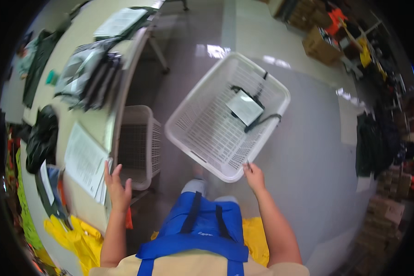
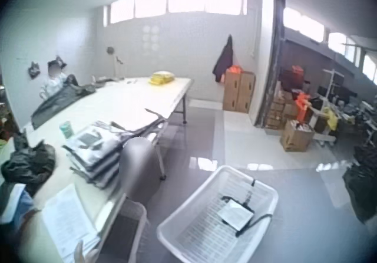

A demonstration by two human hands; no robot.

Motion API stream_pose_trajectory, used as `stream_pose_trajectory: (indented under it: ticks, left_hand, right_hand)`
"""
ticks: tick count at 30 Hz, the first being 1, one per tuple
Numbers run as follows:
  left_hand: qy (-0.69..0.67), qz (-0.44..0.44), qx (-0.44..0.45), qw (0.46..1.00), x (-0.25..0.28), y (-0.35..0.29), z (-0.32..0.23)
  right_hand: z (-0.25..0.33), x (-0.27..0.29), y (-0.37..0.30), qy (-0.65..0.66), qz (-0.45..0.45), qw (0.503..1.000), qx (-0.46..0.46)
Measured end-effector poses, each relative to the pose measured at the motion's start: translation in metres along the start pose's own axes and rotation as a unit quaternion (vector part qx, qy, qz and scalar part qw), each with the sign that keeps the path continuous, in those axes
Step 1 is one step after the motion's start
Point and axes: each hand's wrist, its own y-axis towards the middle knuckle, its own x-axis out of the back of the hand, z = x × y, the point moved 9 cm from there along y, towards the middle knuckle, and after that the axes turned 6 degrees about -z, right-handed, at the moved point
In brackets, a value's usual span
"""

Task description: The person folds a yellow raincoat on a table, smooths it out, and places it into a plastic bag. They repeat this process with another yellow raincoat, folding and bagging it as well.

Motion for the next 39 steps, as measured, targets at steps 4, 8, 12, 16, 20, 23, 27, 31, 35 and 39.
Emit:
stream_pose_trajectory:
  ticks: [4, 8, 12, 16, 20, 23, 27, 31, 35, 39]
  left_hand:
    - [-0.106, 0.155, -0.001, 0.982, -0.131, 0.015, -0.081]
    - [-0.123, 0.27, 0.108, 0.949, -0.257, -0.026, -0.086]
    - [-0.135, 0.299, 0.29, 0.899, -0.354, -0.095, -0.057]
    - [-0.132, 0.238, 0.367, 0.89, -0.418, -0.141, -0.039]
    - [-0.073, 0.28, 0.398, 0.87, -0.454, -0.154, -0.037]
    - [-0.08, 0.294, 0.39, 0.869, -0.46, -0.15, -0.051]
    - [-0.107, 0.288, 0.402, 0.863, -0.445, -0.164, -0.057]
    - [-0.174, 0.304, 0.371, 0.86, -0.403, -0.145, -0.105]
    - [-0.27, 0.279, 0.305, 0.87, -0.342, -0.065, -0.142]
    - [-0.397, 0.193, 0.251, 0.862, -0.276, 0.03, -0.141]
  right_hand:
    - [-0.08, 0.009, 0.117, 0.105, -0.041, 0.979, -0.167]
    - [-0.16, -0.042, 0.25, 0.21, -0.009, 0.93, -0.302]
    - [-0.258, -0.108, 0.387, 0.22, -0.038, 0.922, -0.316]
    - [-0.355, -0.168, 0.497, 0.231, -0.065, 0.91, -0.338]
    - [-0.411, -0.198, 0.548, 0.27, -0.083, 0.889, -0.361]
    - [-0.42, -0.189, 0.557, 0.281, -0.133, 0.858, -0.409]
    - [-0.353, -0.162, 0.507, 0.37, -0.219, 0.821, -0.374]
    - [-0.224, -0.112, 0.398, 0.421, -0.095, 0.843, -0.322]
    - [-0.047, -0.055, 0.26, 0.609, 0.088, 0.685, -0.39]
    - [0.099, -0.007, 0.141, 0.683, 0.194, 0.574, -0.407]
